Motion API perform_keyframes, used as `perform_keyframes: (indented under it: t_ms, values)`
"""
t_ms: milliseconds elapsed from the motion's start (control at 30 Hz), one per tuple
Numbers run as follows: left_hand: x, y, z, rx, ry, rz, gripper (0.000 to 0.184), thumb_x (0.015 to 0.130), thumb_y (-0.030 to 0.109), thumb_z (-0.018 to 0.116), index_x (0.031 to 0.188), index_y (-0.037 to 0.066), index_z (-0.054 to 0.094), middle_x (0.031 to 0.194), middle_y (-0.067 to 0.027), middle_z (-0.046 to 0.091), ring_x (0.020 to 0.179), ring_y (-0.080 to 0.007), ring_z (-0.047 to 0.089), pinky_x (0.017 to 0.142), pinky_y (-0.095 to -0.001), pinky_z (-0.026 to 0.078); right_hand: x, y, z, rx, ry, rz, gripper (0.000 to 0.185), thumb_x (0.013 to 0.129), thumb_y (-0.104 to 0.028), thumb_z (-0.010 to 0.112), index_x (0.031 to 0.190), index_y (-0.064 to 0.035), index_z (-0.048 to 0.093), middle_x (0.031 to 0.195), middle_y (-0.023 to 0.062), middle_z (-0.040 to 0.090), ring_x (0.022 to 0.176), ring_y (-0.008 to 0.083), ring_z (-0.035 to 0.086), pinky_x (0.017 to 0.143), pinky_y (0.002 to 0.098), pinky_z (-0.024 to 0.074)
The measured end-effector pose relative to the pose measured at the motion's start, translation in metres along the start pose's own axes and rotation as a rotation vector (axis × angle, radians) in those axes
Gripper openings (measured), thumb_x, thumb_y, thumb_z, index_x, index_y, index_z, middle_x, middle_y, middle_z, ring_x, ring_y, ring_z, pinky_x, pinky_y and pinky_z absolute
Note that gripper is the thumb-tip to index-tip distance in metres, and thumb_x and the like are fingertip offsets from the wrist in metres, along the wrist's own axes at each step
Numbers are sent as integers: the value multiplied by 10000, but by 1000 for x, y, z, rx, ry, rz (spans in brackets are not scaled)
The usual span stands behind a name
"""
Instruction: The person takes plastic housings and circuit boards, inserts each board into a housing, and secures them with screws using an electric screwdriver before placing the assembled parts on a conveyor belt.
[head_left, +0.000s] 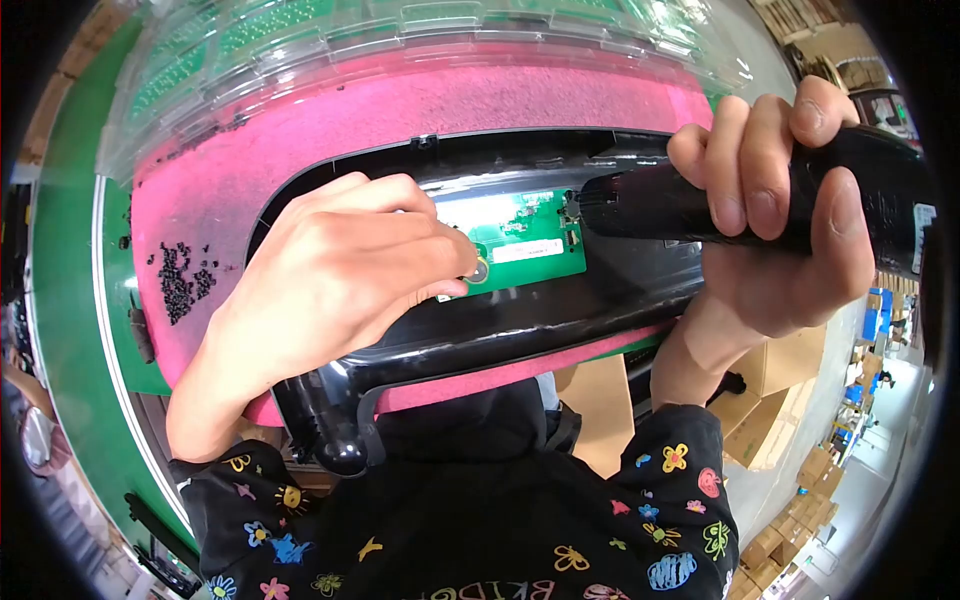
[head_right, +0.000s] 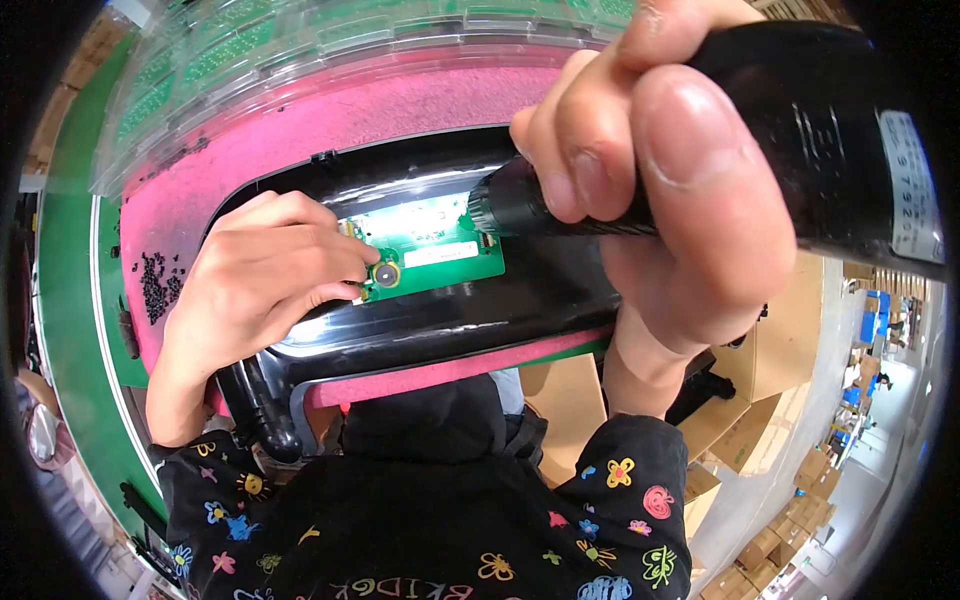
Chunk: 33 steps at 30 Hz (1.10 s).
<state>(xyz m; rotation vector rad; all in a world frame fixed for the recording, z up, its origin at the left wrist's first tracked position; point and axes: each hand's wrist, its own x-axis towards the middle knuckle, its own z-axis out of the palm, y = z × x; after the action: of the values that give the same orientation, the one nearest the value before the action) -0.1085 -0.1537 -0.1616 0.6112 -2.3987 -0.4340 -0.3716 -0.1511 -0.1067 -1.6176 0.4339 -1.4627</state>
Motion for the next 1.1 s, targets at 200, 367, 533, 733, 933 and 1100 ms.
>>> perform_keyframes:
  t_ms: [200, 367, 533, 733, 933, 1100]
  values:
    - [-2, -1, 0, 27, -109, -29, 175, 769, 137, 756, 904, 38, 705, 875, -30, 727, 786, -218, 653, 693, -349, 524, 4, 6, -4, -12, -86, 48, 287, 924, -270, 550, 1124, -68, 512, 678, -7, 475, 608, 128, 445, 760, 347, 480]
    - [-3, -2, 1, -92, -109, -116, 161, 821, 98, 719, 958, 16, 697, 884, -81, 730, 755, -263, 680, 688, -371, 539, 7, 15, 6, 12, -16, 103, 270, 914, -274, 544, 1101, -82, 509, 694, -17, 470, 619, 115, 431, 664, 316, 372]
    - [-1, 2, -5, -109, -193, -224, 141, 846, 70, 701, 966, -2, 697, 867, -121, 725, 757, -309, 700, 651, -386, 552, 13, 21, 6, -15, -88, 129, 263, 914, -270, 542, 1092, -80, 504, 695, -20, 465, 614, 113, 427, 667, 315, 376]
    - [1, -5, 1, -139, -150, -230, 144, 842, 98, 716, 943, -3, 696, 836, -118, 720, 744, -301, 699, 643, -376, 554, 6, 24, 14, -30, 89, 122, 293, 910, -273, 550, 1108, -61, 514, 681, -16, 458, 586, 106, 411, 665, 320, 377]
    - [2, -13, 6, -81, -92, -127, 139, 800, 118, 759, 857, 14, 687, 807, -94, 715, 711, -266, 687, 630, -346, 539, 3, 11, 15, 502, 55, -15, 284, 826, -173, 699, 1021, -100, 506, 675, -44, 537, 583, 81, 483, 708, 283, 376]
    - [4, -17, 9, -117, 2, -108, 153, 766, 103, 781, 843, 18, 680, 833, -98, 719, 712, -268, 668, 633, -348, 541, -2, 22, 25, 631, 47, -59, 358, 775, -143, 766, 1014, -112, 501, 662, -42, 572, 595, 87, 532, 740, 274, 388]
